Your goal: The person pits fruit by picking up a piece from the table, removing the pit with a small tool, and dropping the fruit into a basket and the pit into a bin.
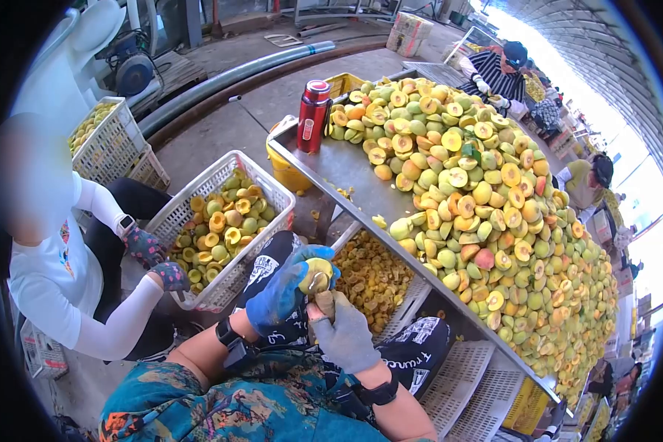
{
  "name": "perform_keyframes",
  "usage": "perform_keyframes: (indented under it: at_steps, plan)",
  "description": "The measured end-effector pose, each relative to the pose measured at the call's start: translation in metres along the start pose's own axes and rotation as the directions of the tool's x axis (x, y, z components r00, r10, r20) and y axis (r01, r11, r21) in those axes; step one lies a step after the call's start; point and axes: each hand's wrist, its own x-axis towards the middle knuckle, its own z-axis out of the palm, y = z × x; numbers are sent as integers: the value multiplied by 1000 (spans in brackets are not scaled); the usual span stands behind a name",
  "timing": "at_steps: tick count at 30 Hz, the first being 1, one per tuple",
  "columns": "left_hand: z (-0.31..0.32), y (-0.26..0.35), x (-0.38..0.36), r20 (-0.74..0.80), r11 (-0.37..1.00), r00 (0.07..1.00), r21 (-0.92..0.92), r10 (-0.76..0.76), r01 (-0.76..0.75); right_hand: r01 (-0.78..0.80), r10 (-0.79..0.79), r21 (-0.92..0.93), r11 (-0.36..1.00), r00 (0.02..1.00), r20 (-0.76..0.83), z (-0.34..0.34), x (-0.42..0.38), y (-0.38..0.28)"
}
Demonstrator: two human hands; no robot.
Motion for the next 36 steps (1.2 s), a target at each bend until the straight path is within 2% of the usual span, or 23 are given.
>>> perform_keyframes:
  at_steps: [2, 6, 8, 12, 15, 16, 18, 22, 25, 27, 28, 31, 33, 34, 35, 36]
  plan:
    - [3, 6, -3, 2, 997, 1000, 78, 19, -19, 178, -194, -131, 975, 973, -121, 5, -1, 3]
    - [13, 13, -9, 10, 996, 999, 83, 36, -37, 207, -239, -178, 962, 954, -181, 11, -4, -2]
    - [18, 11, -15, -33, 993, 995, 75, 91, -88, 225, -290, -258, 939, 924, -250, 16, -4, -3]
    - [24, -1, -19, -147, 986, 976, 82, 159, -148, 149, -255, -395, 907, 938, -233, 15, -6, -8]
    - [27, -4, -19, -199, 986, 968, 89, 155, -140, 99, -212, -445, 890, 954, -211, 14, -7, -14]
    - [26, -5, -20, -200, 986, 968, 89, 154, -138, 99, -211, -444, 891, 955, -211, 13, -7, -15]
    - [24, -7, -22, -201, 980, 969, 164, 147, -114, 64, -113, -364, 929, 987, -115, 10, -7, -16]
    - [21, -7, -24, -209, 991, 972, 107, 107, -86, 39, -54, -292, 956, 998, -44, 8, -9, -11]
    - [15, -7, -24, -210, 980, 975, 198, 75, -33, 37, -29, -249, 968, 999, 38, 4, -9, -15]
    - [16, -2, -22, -205, 984, 975, 172, 90, -55, 135, -101, -231, 964, 983, 153, 2, -9, -9]
    - [16, 1, -21, -205, 984, 975, 171, 84, -49, 130, -96, -228, 965, 984, 153, 1, -9, -7]
    - [11, 6, -16, -166, 963, 986, 269, 13, 33, 111, -66, -197, 974, 973, 223, -1, -8, 4]
    - [2, 4, -10, -39, 922, 999, 385, -18, 32, 207, -171, -130, 970, 956, 240, -1, -6, 10]
    - [0, 7, -7, -39, 922, 999, 385, -26, 39, 201, -167, -126, 971, 957, 238, -6, -7, 6]
    - [-1, 12, -5, 58, 903, 996, 429, -63, 33, -111, 95, 19, 994, 919, 383, -15, -8, -2]
    - [-2, 16, -2, 152, 882, 983, 471, -106, 22, -429, 306, 109, 897, 779, 548, -20, -9, -8]
